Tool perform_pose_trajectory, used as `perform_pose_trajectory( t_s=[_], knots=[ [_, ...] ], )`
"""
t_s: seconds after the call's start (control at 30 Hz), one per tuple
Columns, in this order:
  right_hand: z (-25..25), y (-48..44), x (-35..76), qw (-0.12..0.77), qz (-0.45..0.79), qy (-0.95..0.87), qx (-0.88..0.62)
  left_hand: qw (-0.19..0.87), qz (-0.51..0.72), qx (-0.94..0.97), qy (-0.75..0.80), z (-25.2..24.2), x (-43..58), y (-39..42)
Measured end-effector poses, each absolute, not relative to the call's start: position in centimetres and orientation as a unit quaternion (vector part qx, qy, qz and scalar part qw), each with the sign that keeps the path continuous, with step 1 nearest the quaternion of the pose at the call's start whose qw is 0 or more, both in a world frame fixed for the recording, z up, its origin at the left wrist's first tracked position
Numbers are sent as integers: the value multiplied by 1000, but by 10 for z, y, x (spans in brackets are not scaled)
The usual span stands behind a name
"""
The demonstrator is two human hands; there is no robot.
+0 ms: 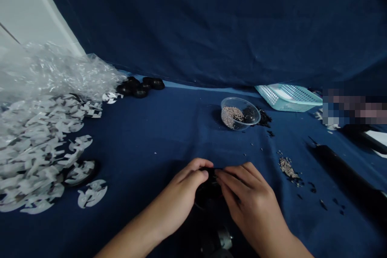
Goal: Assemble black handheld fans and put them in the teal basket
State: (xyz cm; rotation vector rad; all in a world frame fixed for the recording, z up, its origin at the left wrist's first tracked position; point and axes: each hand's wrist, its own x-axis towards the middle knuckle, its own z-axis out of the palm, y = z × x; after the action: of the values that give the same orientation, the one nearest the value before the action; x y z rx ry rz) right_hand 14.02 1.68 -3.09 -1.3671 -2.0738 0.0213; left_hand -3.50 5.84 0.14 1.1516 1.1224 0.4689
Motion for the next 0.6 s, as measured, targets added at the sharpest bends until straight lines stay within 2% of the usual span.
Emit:
perform_pose_trajectory(
  t_s=[0.6],
  knots=[
    [-38,16,136,316,-48,-797,-512,638,233,549,487,1,-30,56]
  ],
)
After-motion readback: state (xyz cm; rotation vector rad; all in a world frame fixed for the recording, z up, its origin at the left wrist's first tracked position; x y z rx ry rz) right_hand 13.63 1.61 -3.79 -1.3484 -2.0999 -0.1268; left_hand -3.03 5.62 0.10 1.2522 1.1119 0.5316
